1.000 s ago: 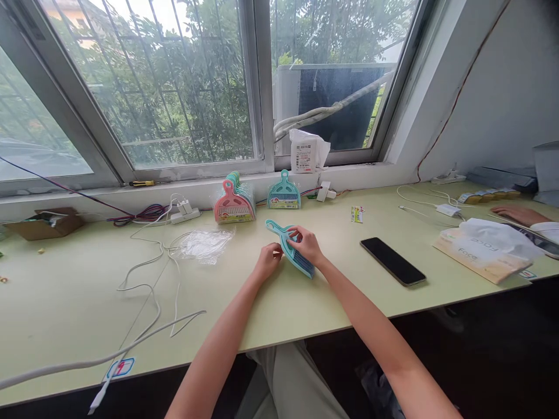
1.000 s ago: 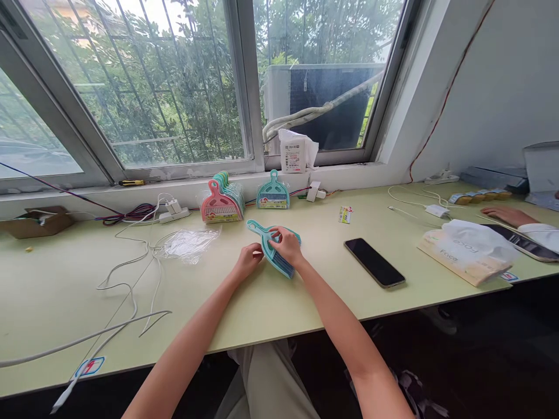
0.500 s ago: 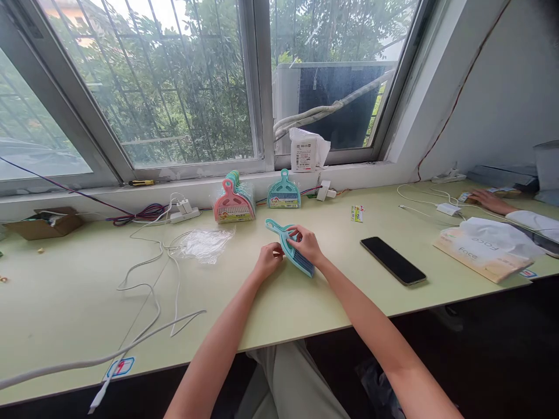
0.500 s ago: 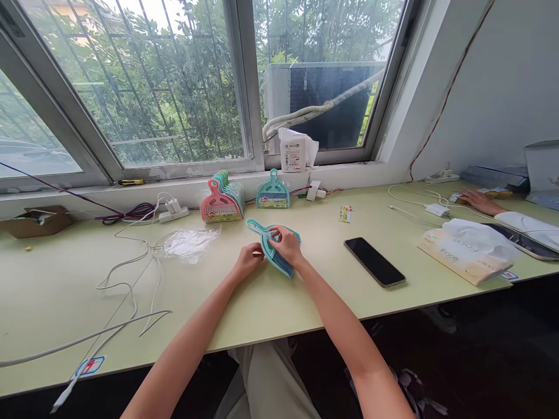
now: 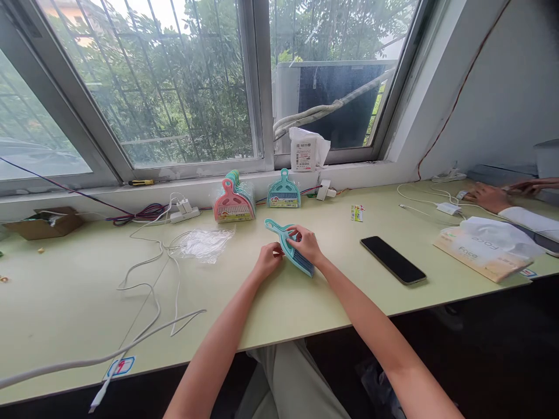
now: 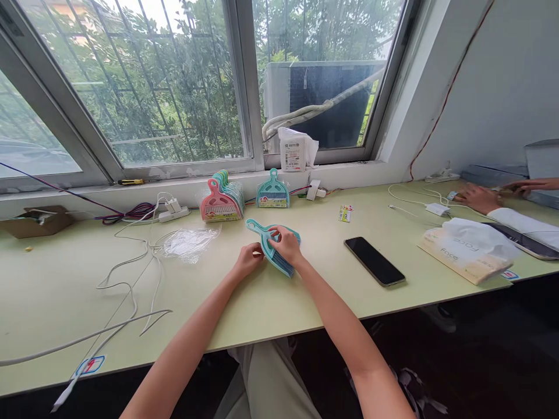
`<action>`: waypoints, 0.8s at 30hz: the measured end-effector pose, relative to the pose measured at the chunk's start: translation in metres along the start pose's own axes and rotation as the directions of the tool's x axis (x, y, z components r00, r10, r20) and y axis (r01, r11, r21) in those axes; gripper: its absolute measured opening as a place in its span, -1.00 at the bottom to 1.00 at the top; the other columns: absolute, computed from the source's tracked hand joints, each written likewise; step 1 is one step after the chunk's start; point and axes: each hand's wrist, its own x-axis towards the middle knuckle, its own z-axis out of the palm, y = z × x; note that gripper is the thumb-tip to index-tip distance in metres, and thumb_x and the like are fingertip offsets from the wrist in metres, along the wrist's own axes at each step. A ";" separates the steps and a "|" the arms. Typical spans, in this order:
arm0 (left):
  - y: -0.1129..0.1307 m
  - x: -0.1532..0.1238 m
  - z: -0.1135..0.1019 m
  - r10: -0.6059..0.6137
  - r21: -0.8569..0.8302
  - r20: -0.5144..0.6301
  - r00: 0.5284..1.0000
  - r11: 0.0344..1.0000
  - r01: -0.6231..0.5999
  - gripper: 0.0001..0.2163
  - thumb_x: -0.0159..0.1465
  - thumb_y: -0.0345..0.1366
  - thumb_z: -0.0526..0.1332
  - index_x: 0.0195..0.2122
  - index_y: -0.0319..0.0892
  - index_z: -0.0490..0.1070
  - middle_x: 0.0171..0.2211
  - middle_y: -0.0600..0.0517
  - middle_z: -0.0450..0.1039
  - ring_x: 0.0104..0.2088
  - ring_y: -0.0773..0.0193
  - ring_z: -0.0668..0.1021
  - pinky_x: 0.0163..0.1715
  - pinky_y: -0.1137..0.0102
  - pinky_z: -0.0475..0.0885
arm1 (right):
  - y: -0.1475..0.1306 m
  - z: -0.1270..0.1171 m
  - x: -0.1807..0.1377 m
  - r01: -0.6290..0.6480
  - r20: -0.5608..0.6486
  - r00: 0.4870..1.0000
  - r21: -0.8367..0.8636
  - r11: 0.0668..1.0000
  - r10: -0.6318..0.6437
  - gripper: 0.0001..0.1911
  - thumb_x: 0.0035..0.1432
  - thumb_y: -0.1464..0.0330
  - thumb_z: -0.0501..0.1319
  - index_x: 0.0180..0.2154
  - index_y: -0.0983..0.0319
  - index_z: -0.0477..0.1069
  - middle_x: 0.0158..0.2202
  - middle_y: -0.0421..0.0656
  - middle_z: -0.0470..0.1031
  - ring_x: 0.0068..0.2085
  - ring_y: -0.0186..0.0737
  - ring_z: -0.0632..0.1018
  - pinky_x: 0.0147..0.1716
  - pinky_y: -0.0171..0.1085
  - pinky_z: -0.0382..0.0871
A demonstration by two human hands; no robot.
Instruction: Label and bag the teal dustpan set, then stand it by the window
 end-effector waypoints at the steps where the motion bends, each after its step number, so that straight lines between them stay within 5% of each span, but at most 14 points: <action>1: 0.000 0.000 0.000 0.001 0.001 -0.002 1.000 1.000 0.000 -0.84 -0.03 -0.58 0.11 -0.49 -0.23 0.39 -0.48 0.05 0.46 -0.40 0.34 0.51 -0.36 0.41 0.53 | 0.000 0.000 0.000 0.003 -0.001 1.000 -0.002 1.000 -0.003 -0.73 0.01 0.33 0.19 -0.18 0.14 0.42 -0.33 -0.22 0.53 -0.49 -0.33 0.41 -0.37 -0.31 0.34; 18: -0.011 0.002 0.002 0.013 0.013 0.004 1.000 1.000 -0.013 -0.81 -0.01 -0.59 0.08 -0.45 -0.23 0.41 -0.45 0.03 0.48 -0.38 0.33 0.52 -0.34 0.41 0.51 | 0.002 0.001 0.000 -0.002 0.011 1.000 0.010 1.000 0.002 -0.72 0.00 0.34 0.19 -0.17 0.13 0.41 -0.33 -0.22 0.52 -0.50 -0.33 0.40 -0.38 -0.31 0.33; 24: 0.000 0.001 0.001 -0.083 -0.131 0.025 0.996 0.988 0.085 -0.89 0.08 -0.37 0.16 -0.36 -0.22 0.43 -0.38 -0.01 0.50 -0.32 0.25 0.54 -0.25 0.31 0.50 | -0.001 0.000 0.000 -0.024 -0.033 0.999 0.009 1.000 0.024 -0.73 -0.01 0.35 0.21 -0.18 0.13 0.42 -0.33 -0.23 0.53 -0.49 -0.33 0.40 -0.36 -0.31 0.33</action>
